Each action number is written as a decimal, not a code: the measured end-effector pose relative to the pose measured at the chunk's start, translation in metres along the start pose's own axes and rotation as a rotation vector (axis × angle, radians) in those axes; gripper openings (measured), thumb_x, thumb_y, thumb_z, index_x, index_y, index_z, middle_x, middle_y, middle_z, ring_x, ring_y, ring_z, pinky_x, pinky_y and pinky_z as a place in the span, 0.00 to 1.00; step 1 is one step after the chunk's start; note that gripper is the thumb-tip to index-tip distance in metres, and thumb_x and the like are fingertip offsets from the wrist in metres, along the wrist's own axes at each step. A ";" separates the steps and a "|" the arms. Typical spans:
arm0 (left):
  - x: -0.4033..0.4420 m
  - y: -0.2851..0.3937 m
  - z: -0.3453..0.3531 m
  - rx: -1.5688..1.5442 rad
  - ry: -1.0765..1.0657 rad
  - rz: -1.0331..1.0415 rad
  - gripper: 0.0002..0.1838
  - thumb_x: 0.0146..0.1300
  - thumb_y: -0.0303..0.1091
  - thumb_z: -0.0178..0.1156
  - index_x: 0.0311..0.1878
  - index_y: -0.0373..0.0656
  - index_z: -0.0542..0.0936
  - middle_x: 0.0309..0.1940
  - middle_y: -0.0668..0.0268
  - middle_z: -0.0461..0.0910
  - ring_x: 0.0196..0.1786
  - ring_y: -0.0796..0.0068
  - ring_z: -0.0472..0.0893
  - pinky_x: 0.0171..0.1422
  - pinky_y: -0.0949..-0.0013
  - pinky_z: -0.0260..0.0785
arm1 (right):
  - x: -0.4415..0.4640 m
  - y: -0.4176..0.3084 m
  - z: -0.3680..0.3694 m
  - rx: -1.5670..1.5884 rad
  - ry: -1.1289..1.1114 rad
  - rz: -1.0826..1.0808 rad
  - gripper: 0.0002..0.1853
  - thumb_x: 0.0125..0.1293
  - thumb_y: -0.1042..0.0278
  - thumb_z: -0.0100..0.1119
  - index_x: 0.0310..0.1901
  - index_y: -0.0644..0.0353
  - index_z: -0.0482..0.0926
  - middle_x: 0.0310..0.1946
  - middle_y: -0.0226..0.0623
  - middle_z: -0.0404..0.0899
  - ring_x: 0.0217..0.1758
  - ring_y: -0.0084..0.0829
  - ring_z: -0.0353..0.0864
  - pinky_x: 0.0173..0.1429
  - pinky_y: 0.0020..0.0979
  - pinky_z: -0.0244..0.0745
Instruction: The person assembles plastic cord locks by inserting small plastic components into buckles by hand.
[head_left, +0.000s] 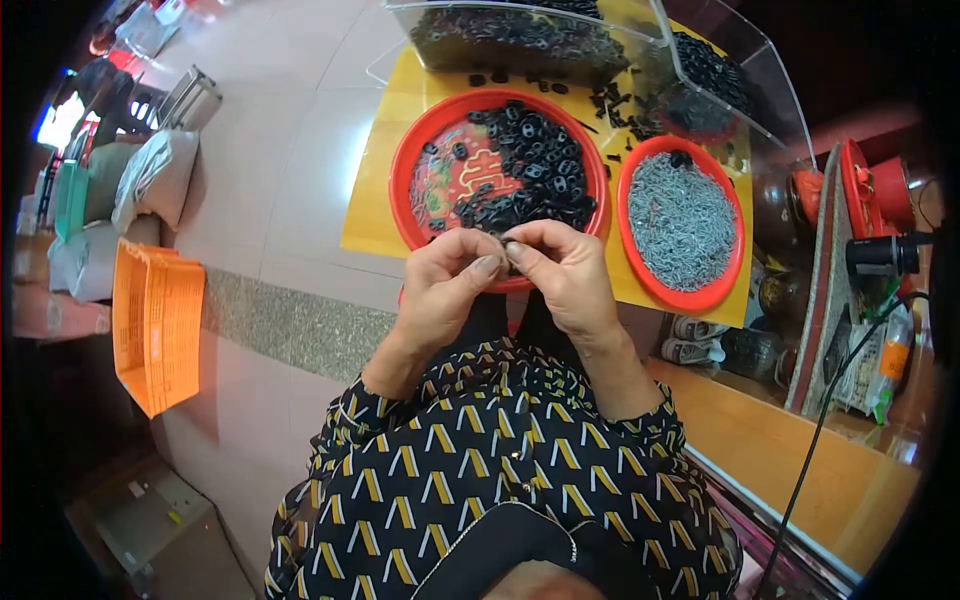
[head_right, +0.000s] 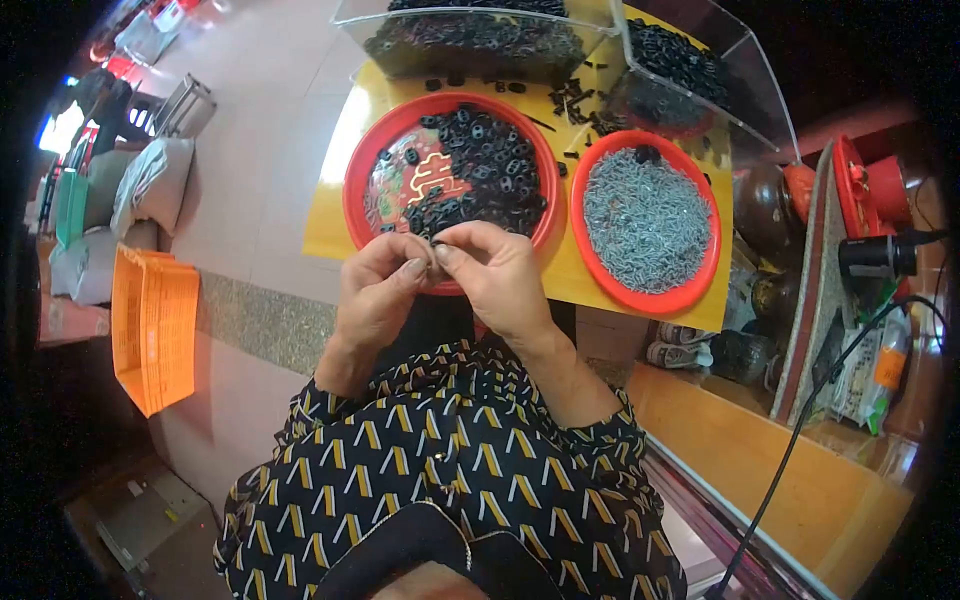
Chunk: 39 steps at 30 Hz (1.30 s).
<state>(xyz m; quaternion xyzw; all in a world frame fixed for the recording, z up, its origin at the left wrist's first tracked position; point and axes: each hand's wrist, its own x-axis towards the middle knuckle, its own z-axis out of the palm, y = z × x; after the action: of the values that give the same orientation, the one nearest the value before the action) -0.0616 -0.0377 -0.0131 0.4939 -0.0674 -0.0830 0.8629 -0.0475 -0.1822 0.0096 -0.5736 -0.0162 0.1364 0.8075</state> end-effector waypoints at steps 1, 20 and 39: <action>0.000 -0.003 -0.001 -0.090 -0.018 -0.016 0.03 0.57 0.23 0.54 0.34 0.34 0.73 0.31 0.65 0.74 0.36 0.79 0.73 0.42 0.77 0.65 | -0.002 0.001 -0.002 -0.114 0.023 -0.024 0.04 0.58 0.78 0.54 0.34 0.68 0.76 0.27 0.30 0.77 0.30 0.17 0.74 0.34 0.19 0.71; -0.014 -0.003 0.001 -0.510 0.239 -0.157 0.08 0.54 0.20 0.57 0.38 0.37 0.75 0.31 0.61 0.78 0.32 0.74 0.78 0.38 0.73 0.71 | -0.025 0.006 0.015 -0.266 0.115 -0.091 0.06 0.59 0.77 0.53 0.38 0.68 0.76 0.27 0.31 0.77 0.26 0.16 0.75 0.31 0.17 0.73; -0.015 -0.009 -0.002 -0.221 0.252 0.005 0.08 0.52 0.19 0.58 0.38 0.35 0.74 0.31 0.64 0.78 0.34 0.78 0.77 0.39 0.77 0.73 | -0.021 0.010 0.018 -0.405 0.156 -0.104 0.02 0.54 0.79 0.56 0.30 0.67 0.77 0.23 0.30 0.76 0.24 0.15 0.74 0.27 0.17 0.69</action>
<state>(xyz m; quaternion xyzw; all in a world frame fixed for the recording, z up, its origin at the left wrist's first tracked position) -0.0762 -0.0379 -0.0225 0.4025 0.0497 -0.0252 0.9137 -0.0725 -0.1677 0.0094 -0.7312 -0.0103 0.0435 0.6807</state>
